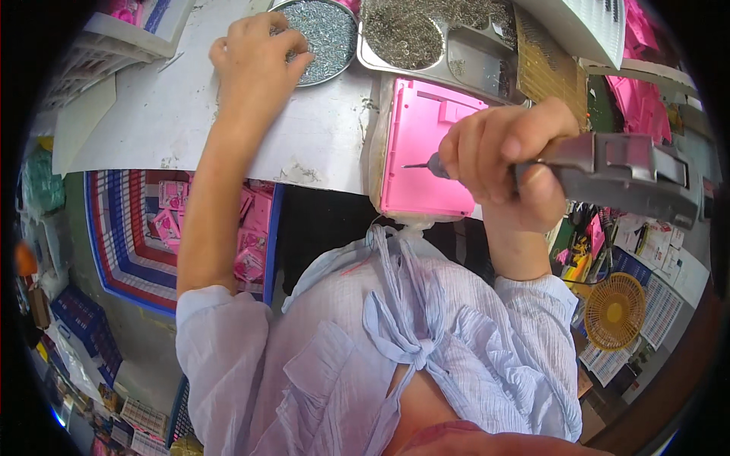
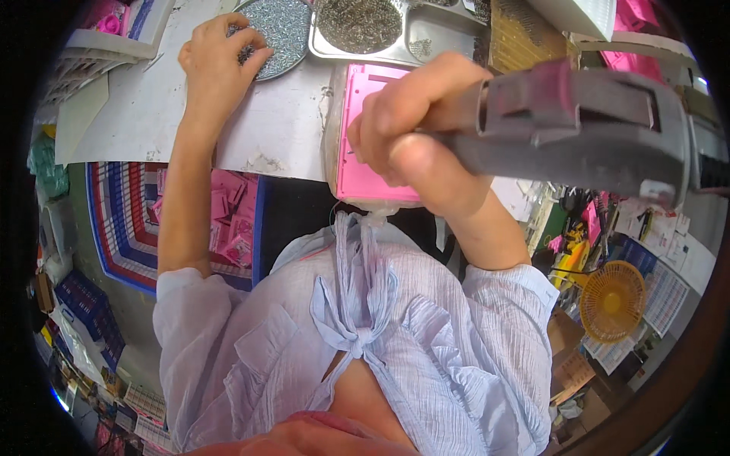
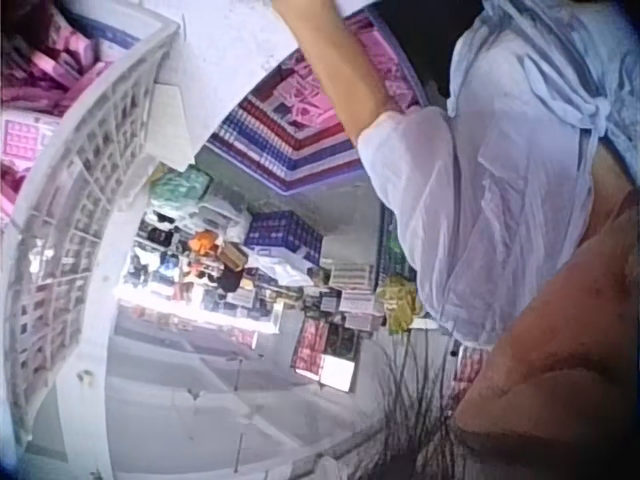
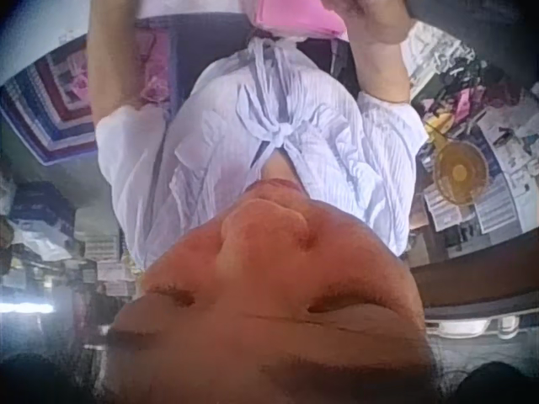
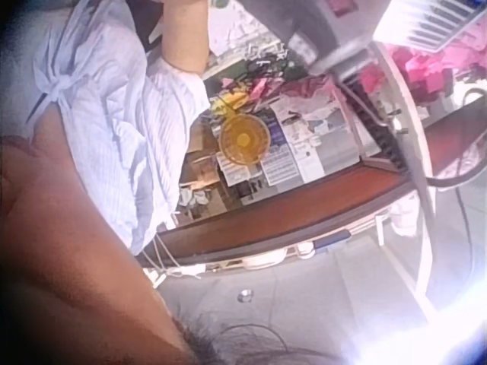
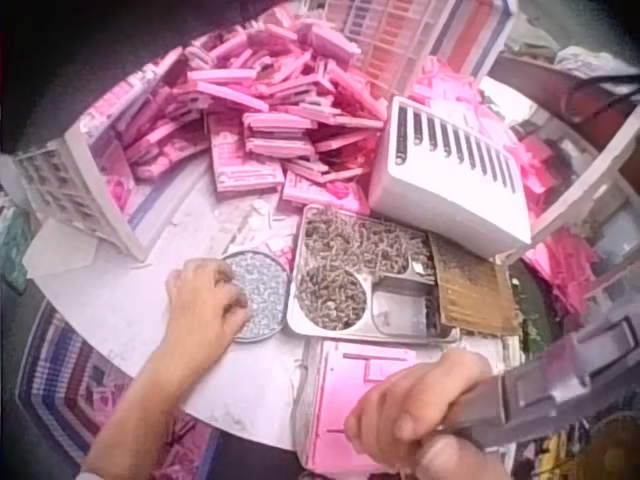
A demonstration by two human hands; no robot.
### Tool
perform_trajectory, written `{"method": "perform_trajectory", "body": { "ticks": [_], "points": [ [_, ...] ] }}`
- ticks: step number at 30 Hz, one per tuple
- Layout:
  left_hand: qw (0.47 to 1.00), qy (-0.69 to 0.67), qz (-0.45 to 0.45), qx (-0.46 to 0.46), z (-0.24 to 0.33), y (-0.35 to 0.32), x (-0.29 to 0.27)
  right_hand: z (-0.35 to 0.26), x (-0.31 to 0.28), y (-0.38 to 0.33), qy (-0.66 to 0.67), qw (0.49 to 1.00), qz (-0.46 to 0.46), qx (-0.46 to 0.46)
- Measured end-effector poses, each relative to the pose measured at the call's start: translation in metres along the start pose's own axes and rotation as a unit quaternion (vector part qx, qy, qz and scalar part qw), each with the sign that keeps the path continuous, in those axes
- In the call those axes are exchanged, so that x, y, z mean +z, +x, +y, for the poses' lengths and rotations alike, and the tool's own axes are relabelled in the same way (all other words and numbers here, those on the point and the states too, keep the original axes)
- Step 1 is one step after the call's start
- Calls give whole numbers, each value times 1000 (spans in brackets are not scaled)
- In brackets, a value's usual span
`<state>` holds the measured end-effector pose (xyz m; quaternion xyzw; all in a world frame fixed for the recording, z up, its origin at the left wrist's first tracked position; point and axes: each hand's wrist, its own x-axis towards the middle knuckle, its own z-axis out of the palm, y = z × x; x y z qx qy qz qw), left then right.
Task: Assembling components and soldering wires inside a pink toy electronic device at a workbench.
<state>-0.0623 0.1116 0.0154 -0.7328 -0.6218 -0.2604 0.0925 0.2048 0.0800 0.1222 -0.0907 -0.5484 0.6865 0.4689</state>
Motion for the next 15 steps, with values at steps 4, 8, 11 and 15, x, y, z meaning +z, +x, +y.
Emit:
{"method": "perform_trajectory", "body": {
  "ticks": [4,8,11,15],
  "points": [
    [998,-64,16,-6,-1,-4,6,6,0,-8,23,1000,-20,1],
    [995,-85,12,-42,3,-4,8,14,11,-11,-28,999,11,45],
    [987,-154,-24,-35,17,-12,1,15,11,-14,-150,987,-21,60],
    [957,-265,-117,7,38,-43,-26,23,9,-15,-242,964,-106,25]
  ]
}}
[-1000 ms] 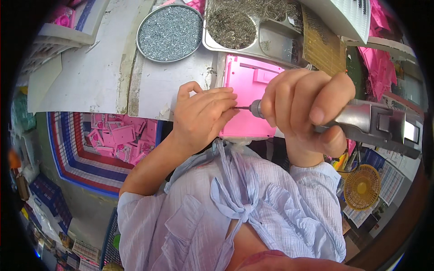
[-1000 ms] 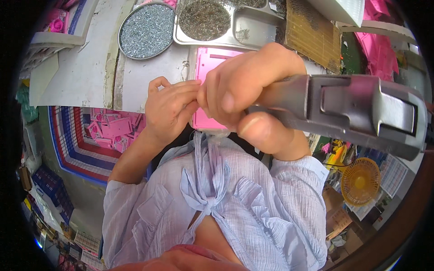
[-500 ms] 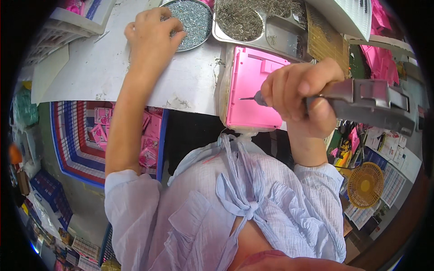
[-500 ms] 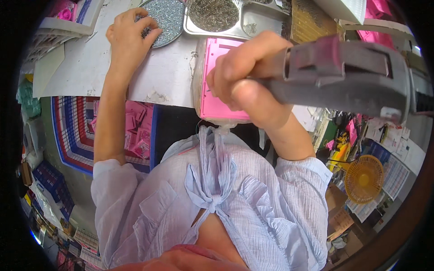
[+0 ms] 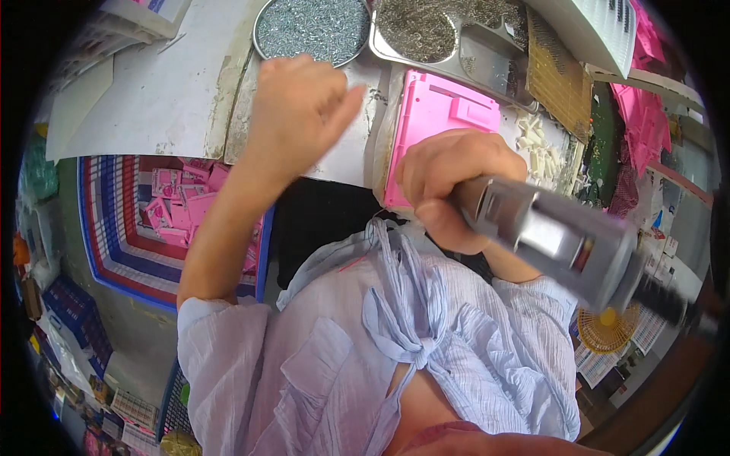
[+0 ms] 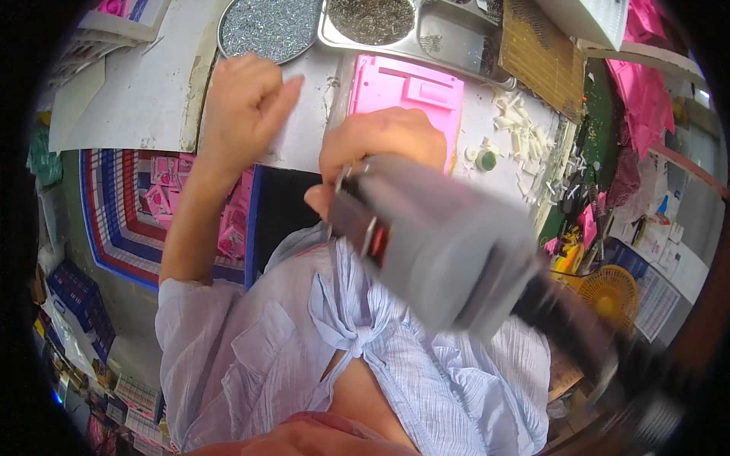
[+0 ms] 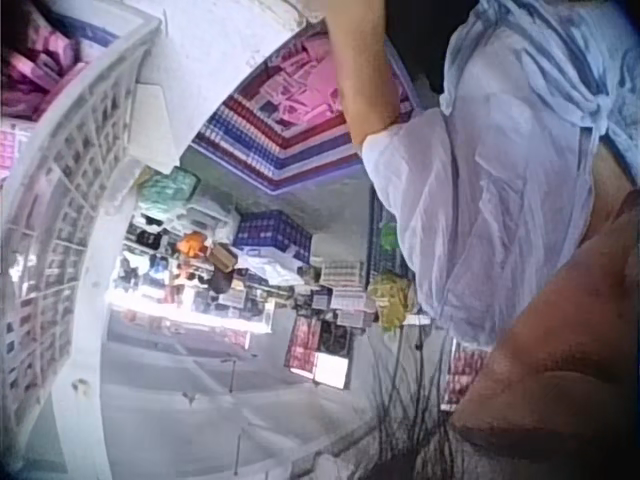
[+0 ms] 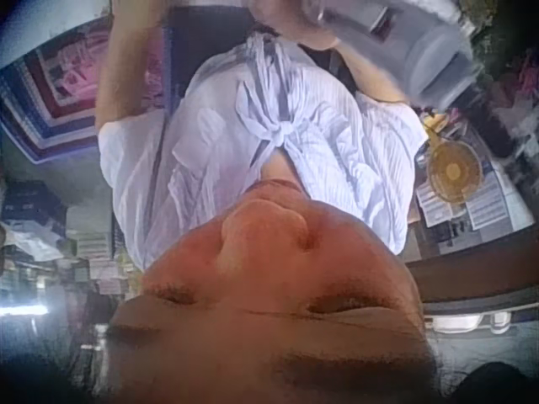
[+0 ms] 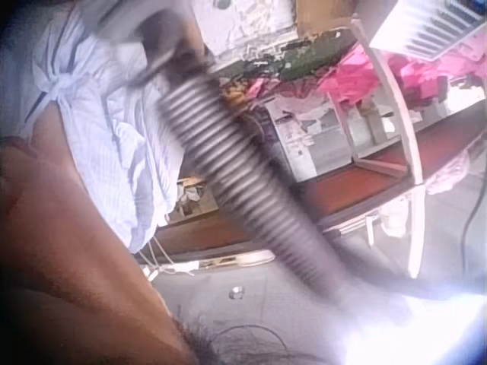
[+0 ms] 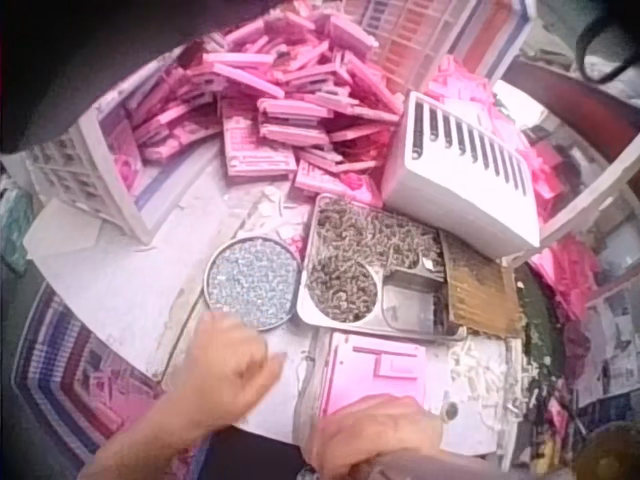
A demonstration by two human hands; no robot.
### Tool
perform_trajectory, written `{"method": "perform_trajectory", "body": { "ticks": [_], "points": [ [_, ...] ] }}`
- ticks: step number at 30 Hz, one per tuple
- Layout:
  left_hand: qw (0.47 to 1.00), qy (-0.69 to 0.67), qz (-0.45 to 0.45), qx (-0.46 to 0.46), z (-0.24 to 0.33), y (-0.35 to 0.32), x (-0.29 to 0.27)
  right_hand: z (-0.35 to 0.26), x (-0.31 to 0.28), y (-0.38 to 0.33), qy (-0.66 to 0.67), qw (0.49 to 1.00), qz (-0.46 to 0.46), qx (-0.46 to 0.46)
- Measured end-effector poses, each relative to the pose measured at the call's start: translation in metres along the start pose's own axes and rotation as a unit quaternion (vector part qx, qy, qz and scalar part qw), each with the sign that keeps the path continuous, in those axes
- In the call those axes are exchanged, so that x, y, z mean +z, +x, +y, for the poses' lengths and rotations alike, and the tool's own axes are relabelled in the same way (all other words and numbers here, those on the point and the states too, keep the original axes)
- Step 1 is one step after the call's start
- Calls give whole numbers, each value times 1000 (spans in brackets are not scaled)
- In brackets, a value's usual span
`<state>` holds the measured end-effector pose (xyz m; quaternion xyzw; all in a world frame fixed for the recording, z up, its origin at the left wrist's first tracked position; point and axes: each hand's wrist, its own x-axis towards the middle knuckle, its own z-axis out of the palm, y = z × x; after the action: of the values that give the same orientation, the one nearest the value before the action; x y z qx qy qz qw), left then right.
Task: Assembling components and soldering wires inside a pink toy electronic device at a workbench.
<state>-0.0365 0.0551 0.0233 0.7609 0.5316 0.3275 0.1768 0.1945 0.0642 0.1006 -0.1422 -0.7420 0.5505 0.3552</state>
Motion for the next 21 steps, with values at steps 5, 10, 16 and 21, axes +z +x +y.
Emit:
{"method": "perform_trajectory", "body": {
  "ticks": [5,10,16,21],
  "points": [
    [998,-9,35,56,43,-29,18,8,3,-5,-5,1000,6,-13],
    [995,-82,30,47,55,-46,26,-20,-5,4,130,990,59,-3],
    [992,-116,22,54,61,-45,26,-29,-5,-6,184,980,79,4],
    [992,-78,8,96,70,-45,21,-30,3,-18,214,970,105,36]
  ]
}}
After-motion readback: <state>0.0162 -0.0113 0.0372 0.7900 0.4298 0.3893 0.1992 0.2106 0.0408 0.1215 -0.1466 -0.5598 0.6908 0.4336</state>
